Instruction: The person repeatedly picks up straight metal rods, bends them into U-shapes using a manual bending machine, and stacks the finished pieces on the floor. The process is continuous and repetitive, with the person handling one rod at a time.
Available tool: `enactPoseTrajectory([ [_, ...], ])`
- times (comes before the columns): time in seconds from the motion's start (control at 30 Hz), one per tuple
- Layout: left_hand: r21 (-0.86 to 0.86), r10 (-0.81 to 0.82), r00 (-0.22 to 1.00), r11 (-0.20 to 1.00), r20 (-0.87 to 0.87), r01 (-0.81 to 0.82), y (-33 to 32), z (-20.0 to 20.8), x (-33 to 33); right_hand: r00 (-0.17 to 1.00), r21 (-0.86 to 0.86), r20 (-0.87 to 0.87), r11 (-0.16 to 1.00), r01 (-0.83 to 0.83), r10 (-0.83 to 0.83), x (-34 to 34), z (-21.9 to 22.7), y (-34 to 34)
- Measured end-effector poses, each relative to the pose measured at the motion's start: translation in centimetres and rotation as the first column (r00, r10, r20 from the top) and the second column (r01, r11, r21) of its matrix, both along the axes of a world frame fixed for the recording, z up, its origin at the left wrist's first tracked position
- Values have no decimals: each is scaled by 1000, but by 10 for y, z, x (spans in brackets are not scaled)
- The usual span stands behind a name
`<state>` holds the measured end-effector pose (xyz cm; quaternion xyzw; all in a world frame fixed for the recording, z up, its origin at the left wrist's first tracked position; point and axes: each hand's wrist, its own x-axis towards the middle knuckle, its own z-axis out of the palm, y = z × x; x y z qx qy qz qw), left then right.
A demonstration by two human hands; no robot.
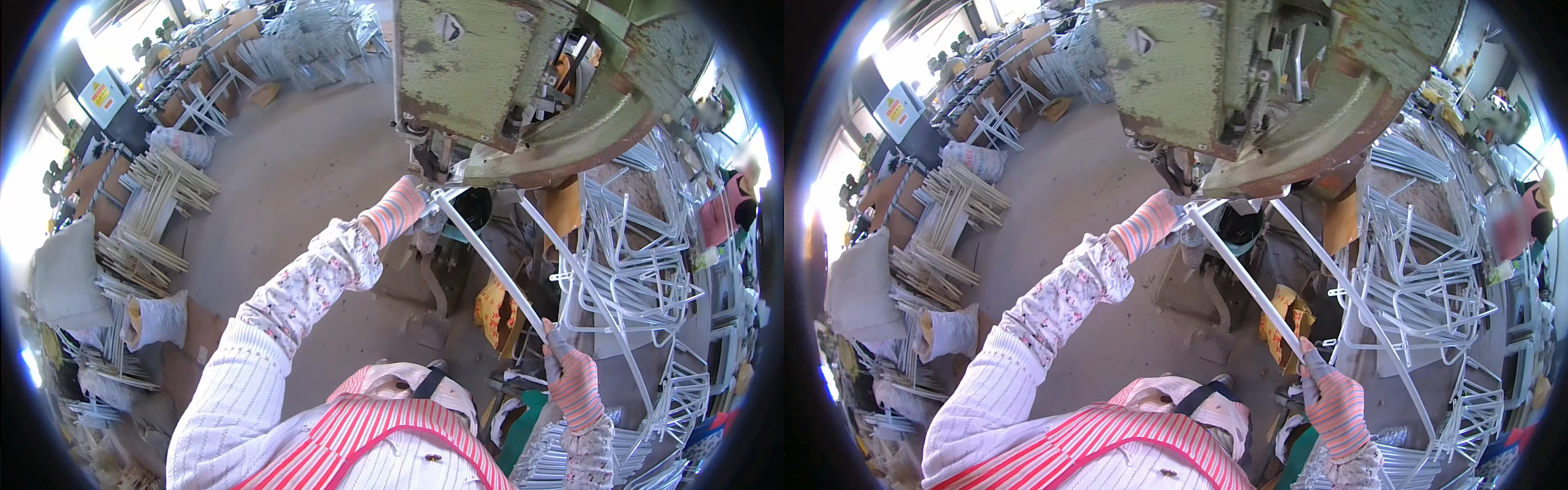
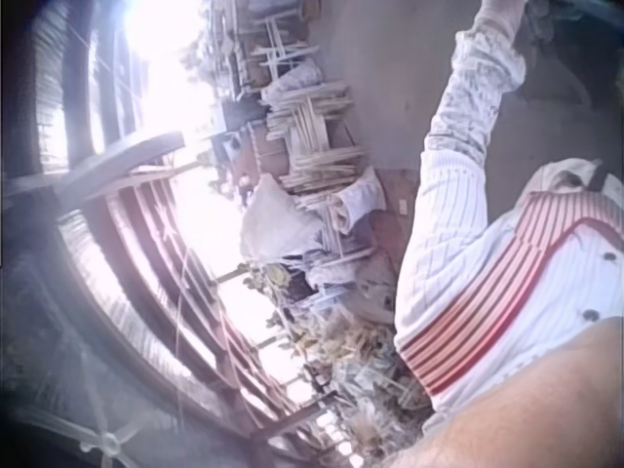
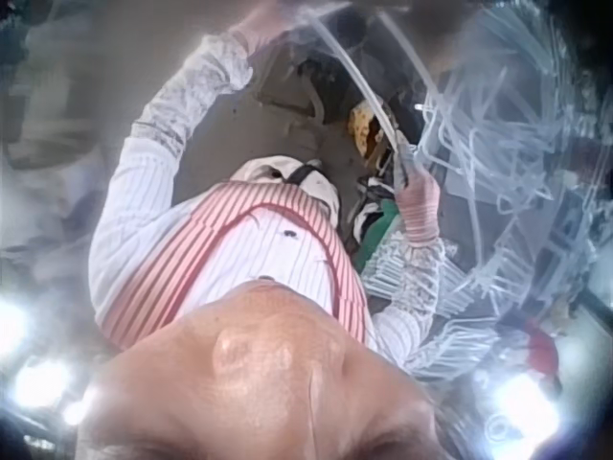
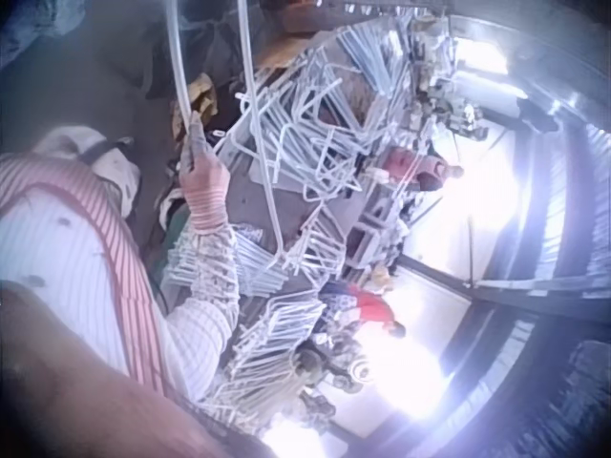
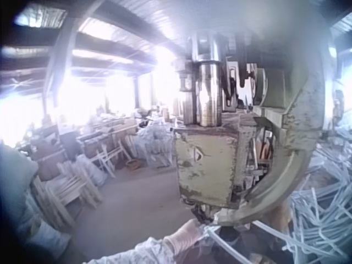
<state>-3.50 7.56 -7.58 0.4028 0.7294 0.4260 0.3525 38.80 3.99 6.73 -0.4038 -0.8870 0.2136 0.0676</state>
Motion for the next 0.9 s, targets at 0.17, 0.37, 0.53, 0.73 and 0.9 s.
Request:
enactPoseTrajectory([
  [0.17,-303,-376,452,926,-809,226,-13,23,9,996,-34,83,999,28,-25,-9,-5,-3],
  [0.37,-243,-263,-249,964,-932,-109,2,-19,41,991,-16,62,993,-114,115,12,-31,11],
  [0.53,-25,221,835,963,-505,-269,24,17,54,998,-98,-9,993,-67,66,10,-42,5],
  [0.73,77,331,862,942,-385,-327,-55,78,69,989,-19,-92,993,-119,117,18,-46,0],
  [0.9,-13,12,413,998,-911,-59,-104,87,66,995,68,77,995,-70,65,-1,-26,-8],
])
